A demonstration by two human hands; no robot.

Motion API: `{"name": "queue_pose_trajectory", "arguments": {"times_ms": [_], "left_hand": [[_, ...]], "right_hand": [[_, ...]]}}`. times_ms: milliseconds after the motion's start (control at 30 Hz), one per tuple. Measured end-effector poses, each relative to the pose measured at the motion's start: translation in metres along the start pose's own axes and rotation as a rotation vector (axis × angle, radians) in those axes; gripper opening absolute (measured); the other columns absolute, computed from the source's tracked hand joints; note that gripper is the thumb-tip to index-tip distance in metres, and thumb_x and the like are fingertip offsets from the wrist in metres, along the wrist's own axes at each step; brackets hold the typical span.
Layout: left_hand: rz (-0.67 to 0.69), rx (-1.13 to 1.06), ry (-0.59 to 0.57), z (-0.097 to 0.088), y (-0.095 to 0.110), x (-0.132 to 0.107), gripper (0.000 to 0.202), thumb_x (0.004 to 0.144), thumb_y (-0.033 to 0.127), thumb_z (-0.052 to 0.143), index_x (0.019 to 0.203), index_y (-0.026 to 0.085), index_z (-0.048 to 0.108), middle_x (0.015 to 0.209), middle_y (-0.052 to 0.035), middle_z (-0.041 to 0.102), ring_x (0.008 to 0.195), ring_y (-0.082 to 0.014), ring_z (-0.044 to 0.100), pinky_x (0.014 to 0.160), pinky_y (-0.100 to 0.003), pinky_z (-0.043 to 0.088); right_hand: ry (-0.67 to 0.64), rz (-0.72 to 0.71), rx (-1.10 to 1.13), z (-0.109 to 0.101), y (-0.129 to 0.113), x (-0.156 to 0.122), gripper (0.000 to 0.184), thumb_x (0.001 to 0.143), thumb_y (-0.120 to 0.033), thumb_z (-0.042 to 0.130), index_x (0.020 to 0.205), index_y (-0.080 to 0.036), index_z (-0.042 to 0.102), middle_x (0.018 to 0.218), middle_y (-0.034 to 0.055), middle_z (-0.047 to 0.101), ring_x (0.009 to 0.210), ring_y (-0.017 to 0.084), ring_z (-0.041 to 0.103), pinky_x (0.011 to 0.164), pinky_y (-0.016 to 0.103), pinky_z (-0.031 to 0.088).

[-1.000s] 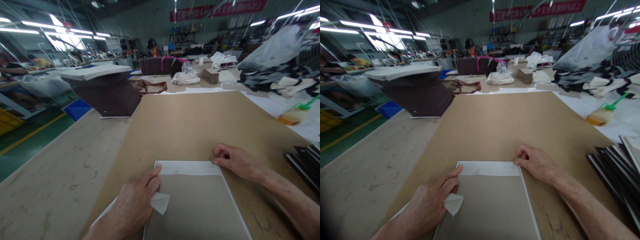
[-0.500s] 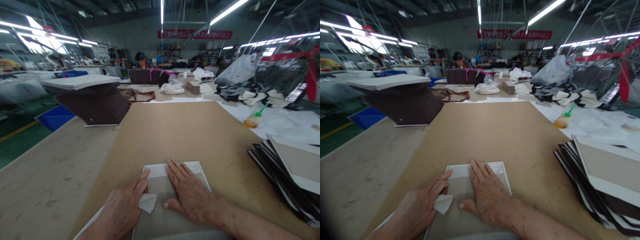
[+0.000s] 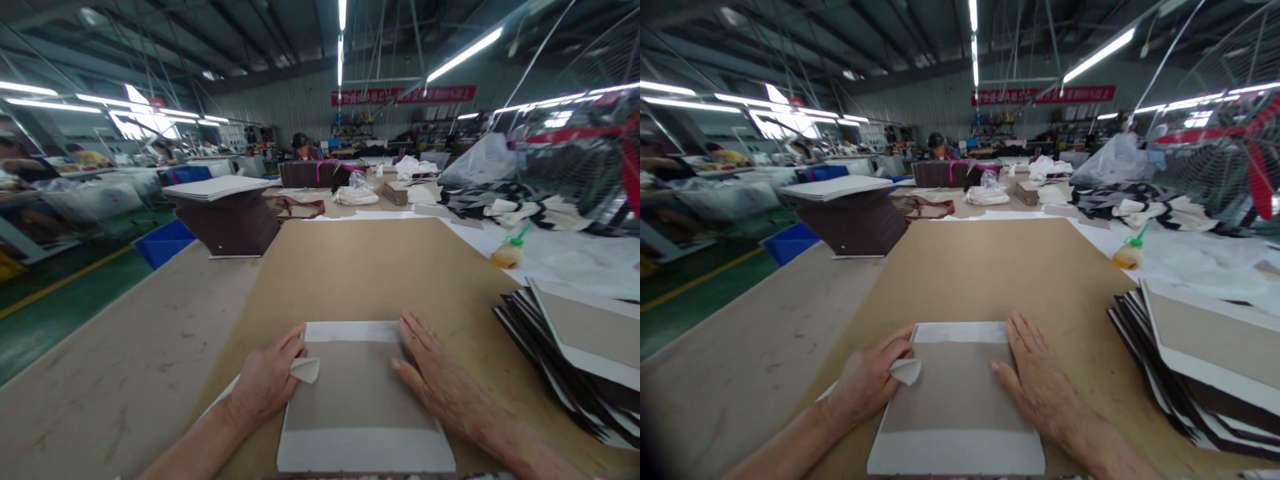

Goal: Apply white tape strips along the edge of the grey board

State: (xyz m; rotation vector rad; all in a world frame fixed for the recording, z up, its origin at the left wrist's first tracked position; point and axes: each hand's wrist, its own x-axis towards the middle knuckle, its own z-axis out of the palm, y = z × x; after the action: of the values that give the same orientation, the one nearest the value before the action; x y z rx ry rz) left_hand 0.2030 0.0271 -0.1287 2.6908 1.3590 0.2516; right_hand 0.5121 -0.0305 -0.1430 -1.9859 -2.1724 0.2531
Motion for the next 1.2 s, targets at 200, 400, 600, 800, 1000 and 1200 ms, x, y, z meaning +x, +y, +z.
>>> {"name": "queue_pose_trajectory", "arguments": {"times_ms": [200, 400, 600, 800, 1000, 1200], "left_hand": [[0.146, 0.093, -0.172, -0.010, 0.038, 0.023, 0.067, 0.072, 0.007, 0.045, 0.138, 0.019, 0.037, 0.153, -0.0072, 0.033, 0.122, -0.0255, 0.054, 0.093, -0.041, 0.052], [0.104, 0.111, -0.218, 0.001, 0.048, 0.036, 0.054, 0.078, 0.010, 0.043, 0.131, 0.020, 0.045, 0.142, -0.0096, 0.046, 0.112, -0.0250, 0.059, 0.089, -0.039, 0.053], [0.005, 0.098, -0.235, -0.006, 0.022, -0.009, 0.062, 0.078, 0.010, 0.045, 0.139, 0.018, 0.039, 0.152, -0.0087, 0.036, 0.120, -0.0233, 0.056, 0.095, -0.037, 0.051], [-0.078, -0.052, -0.140, -0.014, -0.003, -0.055, 0.046, 0.087, 0.017, 0.042, 0.132, 0.021, 0.050, 0.145, -0.0050, 0.047, 0.130, -0.0159, 0.047, 0.107, -0.031, 0.041], [-0.012, 0.012, -0.098, -0.028, 0.024, -0.002, 0.055, 0.081, 0.008, 0.043, 0.134, 0.024, 0.047, 0.149, -0.0022, 0.041, 0.125, -0.0177, 0.052, 0.101, -0.033, 0.047], [0.201, 0.120, -0.104, -0.011, 0.040, 0.026, 0.060, 0.076, -0.001, 0.037, 0.128, 0.024, 0.054, 0.142, -0.0034, 0.050, 0.106, -0.0222, 0.065, 0.085, -0.035, 0.056]], "right_hand": [[-0.072, -0.270, 0.108, 0.007, -0.042, 0.027, 0.063, 0.097, -0.048, 0.036, 0.146, -0.008, 0.036, 0.153, 0.0152, 0.027, 0.142, 0.030, 0.021, 0.115, 0.052, 0.020], [-0.020, -0.346, 0.065, 0.024, -0.036, 0.035, 0.066, 0.096, -0.054, 0.036, 0.145, -0.009, 0.038, 0.152, 0.0165, 0.030, 0.142, 0.031, 0.021, 0.115, 0.056, 0.019], [-0.001, -0.229, 0.005, 0.030, -0.026, 0.029, 0.074, 0.094, -0.057, 0.036, 0.145, -0.004, 0.035, 0.153, 0.0179, 0.025, 0.141, 0.031, 0.022, 0.116, 0.051, 0.020], [0.074, -0.067, -0.023, 0.033, 0.013, 0.008, 0.078, 0.092, -0.059, 0.031, 0.144, 0.000, 0.036, 0.154, 0.0183, 0.023, 0.142, 0.031, 0.017, 0.116, 0.049, 0.022], [0.042, -0.073, 0.010, 0.022, 0.013, 0.009, 0.071, 0.093, -0.054, 0.033, 0.144, -0.004, 0.039, 0.154, 0.0161, 0.023, 0.142, 0.030, 0.018, 0.117, 0.049, 0.019], [-0.072, -0.088, 0.092, 0.001, 0.001, 0.003, 0.068, 0.096, -0.053, 0.035, 0.148, -0.009, 0.030, 0.156, 0.0133, 0.021, 0.144, 0.027, 0.015, 0.118, 0.048, 0.012]]}}
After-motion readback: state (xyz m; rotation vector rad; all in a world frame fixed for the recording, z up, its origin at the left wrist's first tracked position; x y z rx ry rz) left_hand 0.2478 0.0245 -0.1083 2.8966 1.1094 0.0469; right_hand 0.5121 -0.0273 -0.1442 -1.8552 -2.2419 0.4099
